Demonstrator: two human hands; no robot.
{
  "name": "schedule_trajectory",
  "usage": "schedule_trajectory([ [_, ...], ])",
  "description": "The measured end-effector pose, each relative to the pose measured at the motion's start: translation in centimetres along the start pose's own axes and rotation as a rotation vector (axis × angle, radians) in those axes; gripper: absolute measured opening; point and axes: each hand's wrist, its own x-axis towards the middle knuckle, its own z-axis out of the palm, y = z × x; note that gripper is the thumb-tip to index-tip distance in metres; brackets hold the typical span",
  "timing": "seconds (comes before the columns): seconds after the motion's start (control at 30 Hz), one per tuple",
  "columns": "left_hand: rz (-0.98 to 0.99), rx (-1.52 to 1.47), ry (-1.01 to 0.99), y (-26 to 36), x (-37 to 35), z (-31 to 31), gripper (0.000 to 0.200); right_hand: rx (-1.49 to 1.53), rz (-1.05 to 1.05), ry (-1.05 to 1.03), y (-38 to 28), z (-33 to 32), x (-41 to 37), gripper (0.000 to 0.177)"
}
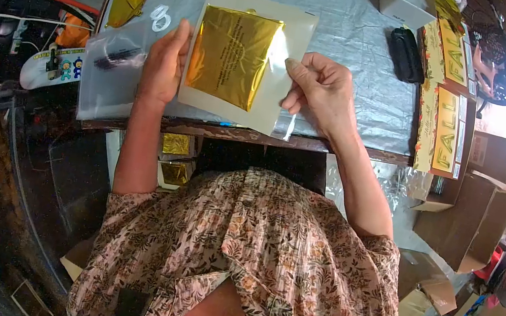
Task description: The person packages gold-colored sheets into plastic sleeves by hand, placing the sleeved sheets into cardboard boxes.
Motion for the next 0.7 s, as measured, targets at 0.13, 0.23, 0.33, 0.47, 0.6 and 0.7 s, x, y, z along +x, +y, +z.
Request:
schedule_trajectory([
  [0.13, 0.056, 0.079, -0.004, -0.3, 0.5, -0.1, 0.03, 0.023, 0.001, -0.02, 0.5, -0.5, 0.2, 0.022],
  [0.23, 0.133, 0.184, 0.025, -0.8, 0.9, 0.0, 0.031, 0.047, 0.039, -0.021, 0.7, -0.6, 0.2, 0.023],
  [0.33, 0.155, 0.157, 0.047, -1.6, 1.8, 0.0, 0.033, 0.091, 0.044, -0.002, 1.0, -0.2, 0.2, 0.023],
  [0.47, 0.104, 0.283, 0.044, -1.6, 3.8, -1.6, 0.033, 0.148, 0.061, -0.012, 1.6, -0.1, 0.7, 0.021],
  [0.6, -0.083, 0.338, 0.013, 0.2, 5.7, -2.6, 0.046, 0.192, 0.056, -0.026, 1.7, -0.4, 1.7, 0.02],
  [0.7, -0.214, 0.203, -0.065, 1.6, 6.8, -2.3, 0.064, 0.127, 0.051, -0.046, 0.9, -0.1, 1.8, 0.02],
])
